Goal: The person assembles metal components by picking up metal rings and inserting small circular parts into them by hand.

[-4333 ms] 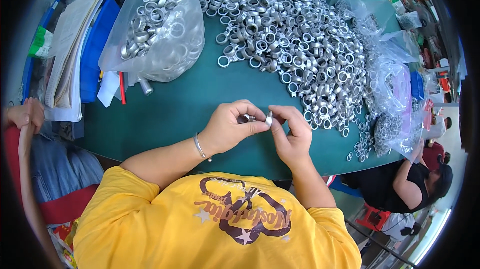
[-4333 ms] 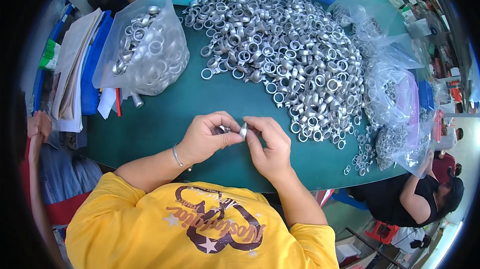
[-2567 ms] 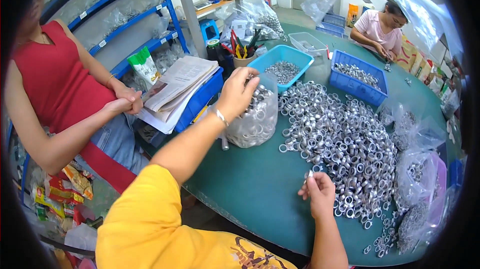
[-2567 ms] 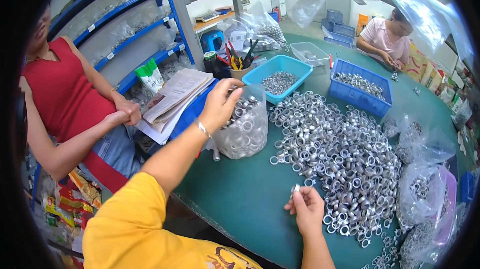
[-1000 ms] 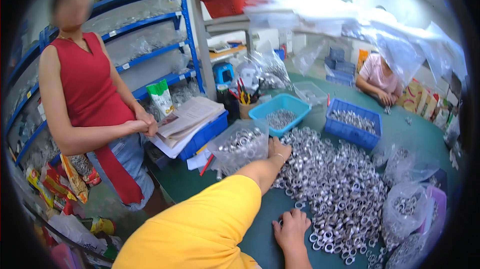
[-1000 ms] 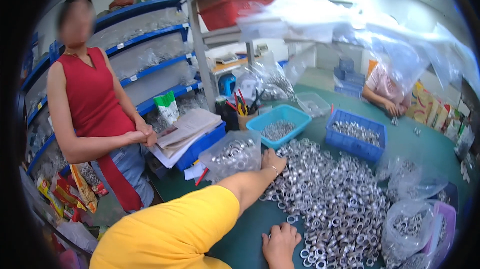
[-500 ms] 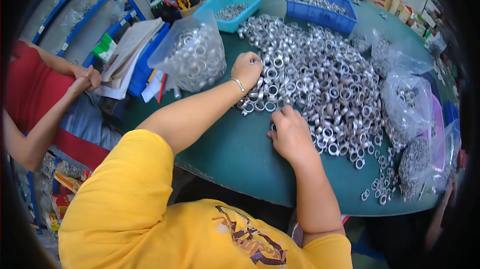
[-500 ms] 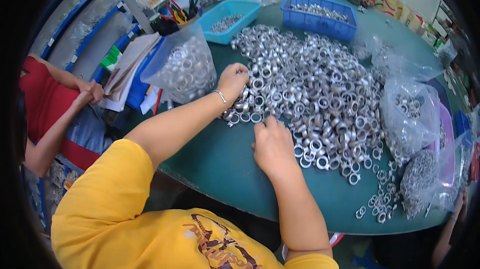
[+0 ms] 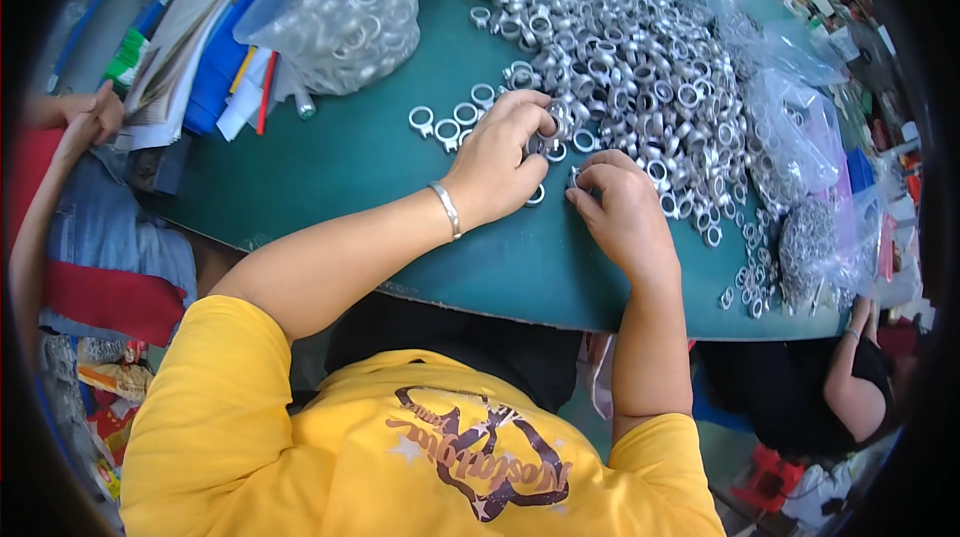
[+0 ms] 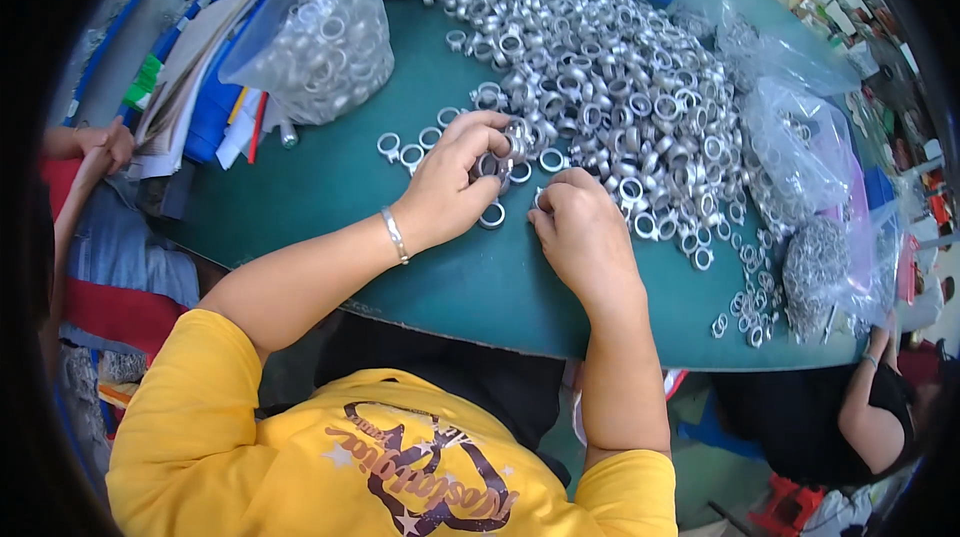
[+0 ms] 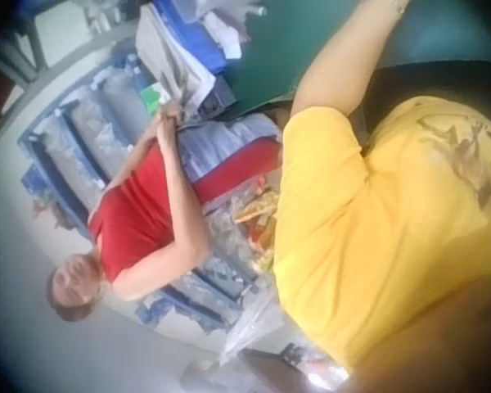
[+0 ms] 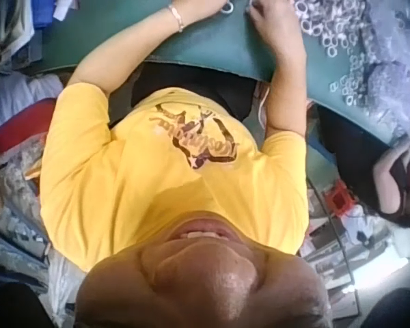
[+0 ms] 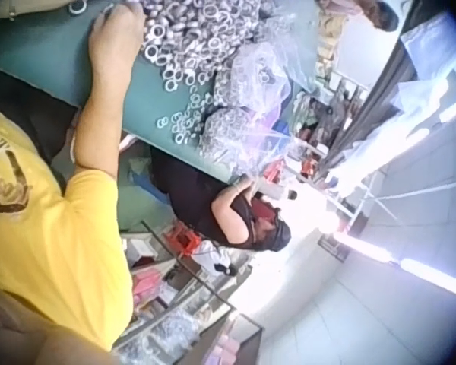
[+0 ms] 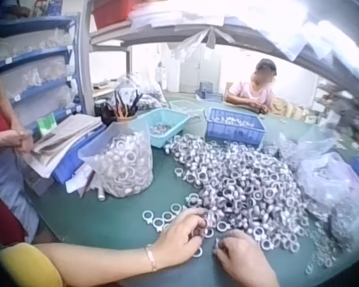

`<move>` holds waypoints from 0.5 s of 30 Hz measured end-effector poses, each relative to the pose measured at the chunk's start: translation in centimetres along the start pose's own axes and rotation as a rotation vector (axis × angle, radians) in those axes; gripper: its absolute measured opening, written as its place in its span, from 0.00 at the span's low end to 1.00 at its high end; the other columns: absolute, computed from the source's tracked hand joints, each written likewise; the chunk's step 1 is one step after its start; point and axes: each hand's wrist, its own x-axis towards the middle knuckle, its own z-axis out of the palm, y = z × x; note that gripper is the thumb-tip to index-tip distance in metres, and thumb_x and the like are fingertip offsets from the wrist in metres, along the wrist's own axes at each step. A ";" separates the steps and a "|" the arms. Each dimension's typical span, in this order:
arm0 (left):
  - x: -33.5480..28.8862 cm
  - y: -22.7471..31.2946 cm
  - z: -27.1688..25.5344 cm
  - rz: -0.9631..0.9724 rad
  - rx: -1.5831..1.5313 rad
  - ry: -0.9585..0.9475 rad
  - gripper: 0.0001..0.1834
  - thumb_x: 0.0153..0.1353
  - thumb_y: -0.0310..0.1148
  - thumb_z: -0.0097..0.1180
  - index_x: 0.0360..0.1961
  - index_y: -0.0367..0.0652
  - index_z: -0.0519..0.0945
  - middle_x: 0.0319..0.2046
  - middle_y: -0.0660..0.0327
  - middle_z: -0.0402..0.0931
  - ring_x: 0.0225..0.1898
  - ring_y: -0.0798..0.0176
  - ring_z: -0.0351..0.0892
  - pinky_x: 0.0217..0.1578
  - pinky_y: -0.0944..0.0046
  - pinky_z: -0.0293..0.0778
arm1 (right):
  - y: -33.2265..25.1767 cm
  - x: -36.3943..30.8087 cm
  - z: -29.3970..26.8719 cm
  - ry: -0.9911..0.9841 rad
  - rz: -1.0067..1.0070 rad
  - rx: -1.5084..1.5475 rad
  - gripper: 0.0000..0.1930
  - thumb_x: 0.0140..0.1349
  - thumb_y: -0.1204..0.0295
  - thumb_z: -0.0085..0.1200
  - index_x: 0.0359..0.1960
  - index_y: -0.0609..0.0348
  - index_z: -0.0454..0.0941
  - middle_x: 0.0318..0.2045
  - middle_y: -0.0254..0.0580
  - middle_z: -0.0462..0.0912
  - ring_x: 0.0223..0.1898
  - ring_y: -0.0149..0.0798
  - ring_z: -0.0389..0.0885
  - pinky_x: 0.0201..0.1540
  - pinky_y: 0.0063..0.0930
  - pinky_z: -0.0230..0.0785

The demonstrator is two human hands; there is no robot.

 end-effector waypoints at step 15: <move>-9.4 3.2 -3.7 -0.382 -0.724 -0.110 0.08 0.53 0.27 0.61 0.32 0.35 0.78 0.29 0.64 0.73 0.27 0.77 0.72 0.27 0.78 0.69 | -4.1 -5.2 4.7 0.256 -0.188 0.642 0.08 0.45 0.83 0.60 0.29 0.65 0.77 0.36 0.47 0.79 0.33 0.37 0.79 0.34 0.22 0.71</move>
